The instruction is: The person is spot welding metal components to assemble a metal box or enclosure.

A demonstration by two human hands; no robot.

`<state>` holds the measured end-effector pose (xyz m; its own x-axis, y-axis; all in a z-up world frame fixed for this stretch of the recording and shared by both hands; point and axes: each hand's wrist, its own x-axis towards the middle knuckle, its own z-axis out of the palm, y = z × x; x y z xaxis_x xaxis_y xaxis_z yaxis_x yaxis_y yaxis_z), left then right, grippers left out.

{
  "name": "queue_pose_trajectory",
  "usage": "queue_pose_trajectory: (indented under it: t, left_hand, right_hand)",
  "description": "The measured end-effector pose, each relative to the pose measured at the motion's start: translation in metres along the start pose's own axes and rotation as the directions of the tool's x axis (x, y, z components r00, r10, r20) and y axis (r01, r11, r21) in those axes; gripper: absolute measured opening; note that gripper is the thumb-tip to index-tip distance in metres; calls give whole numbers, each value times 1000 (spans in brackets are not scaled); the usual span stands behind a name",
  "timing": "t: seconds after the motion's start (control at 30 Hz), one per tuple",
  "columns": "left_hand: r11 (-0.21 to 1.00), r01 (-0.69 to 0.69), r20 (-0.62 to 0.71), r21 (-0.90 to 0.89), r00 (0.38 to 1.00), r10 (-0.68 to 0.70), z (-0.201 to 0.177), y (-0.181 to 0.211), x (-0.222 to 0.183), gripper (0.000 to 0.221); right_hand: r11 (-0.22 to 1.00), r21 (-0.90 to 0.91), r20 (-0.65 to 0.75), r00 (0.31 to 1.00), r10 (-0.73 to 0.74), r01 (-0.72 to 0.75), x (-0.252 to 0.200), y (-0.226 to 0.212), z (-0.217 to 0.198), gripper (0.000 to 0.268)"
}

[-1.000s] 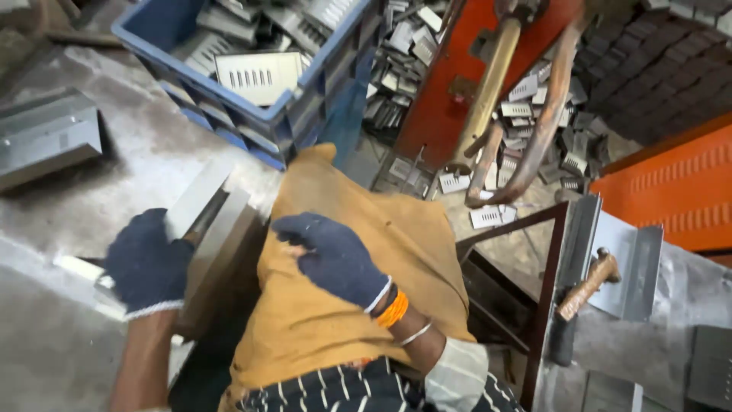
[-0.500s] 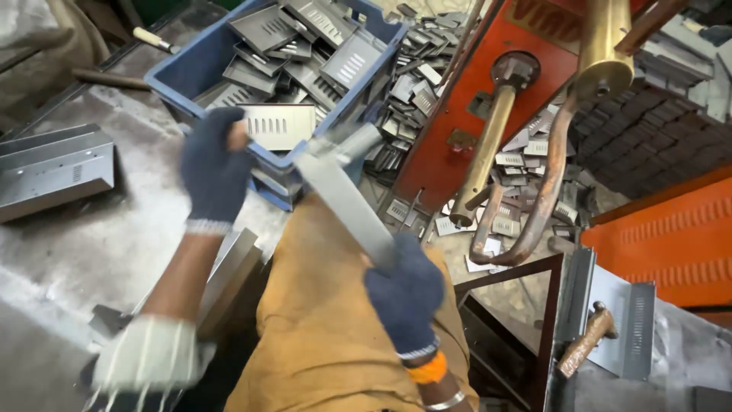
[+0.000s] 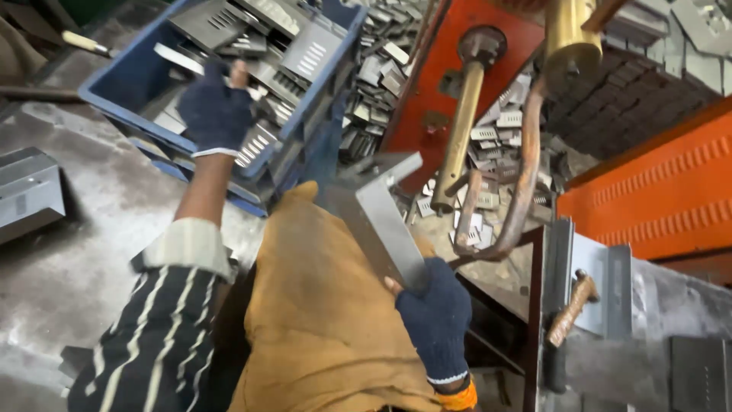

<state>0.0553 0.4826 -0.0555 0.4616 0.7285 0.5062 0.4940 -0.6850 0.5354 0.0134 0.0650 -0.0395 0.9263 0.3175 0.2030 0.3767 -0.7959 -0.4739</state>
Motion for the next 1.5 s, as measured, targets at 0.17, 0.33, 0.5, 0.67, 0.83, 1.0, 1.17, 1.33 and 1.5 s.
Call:
queue_pose_trajectory:
  t: [0.17,0.33,0.5,0.67,0.83,1.0,1.17,1.33,1.5]
  left_hand:
    - [608,-249,-110,-754,960,258,-19,-22,-39,38]
    - [-165,175,139,-971,968,208,-82,55,-112,74]
    - [-729,622,460,-287,757,465,-53,77,-164,69]
    - [-703,710,538,-44,609,582,-30,131,-201,60]
    - [-613,771,779,-176,490,393,-11,156,-244,76]
    - [-708,706,686,-32,531,498,57,131,-318,68]
    - [-146,908,915,-392,369,-164,-3,185,-300,62]
    - [-80,912,903,-401,380,-201,-1,191,-292,61]
    - [-166,896,911,-411,400,-101,-14,207,-275,60]
  right_hand:
    - [694,683,119,973,200,-226,-11,-50,-75,36]
    - [383,915,-240,935,263,127,-20,16,-126,48]
    - [178,939,-341,869,357,295,0,28,-168,43]
    - [39,988,-152,885,440,150,11,84,-108,51]
    - [-64,996,91,891,444,-69,0,36,-70,55]
    - [-24,990,138,910,391,-140,-23,17,-59,54]
    - [-3,979,186,895,405,-202,-28,31,-56,59]
    - [7,977,196,918,345,-212,-29,35,-58,57]
    - [36,978,175,910,377,-203,-30,35,-59,56]
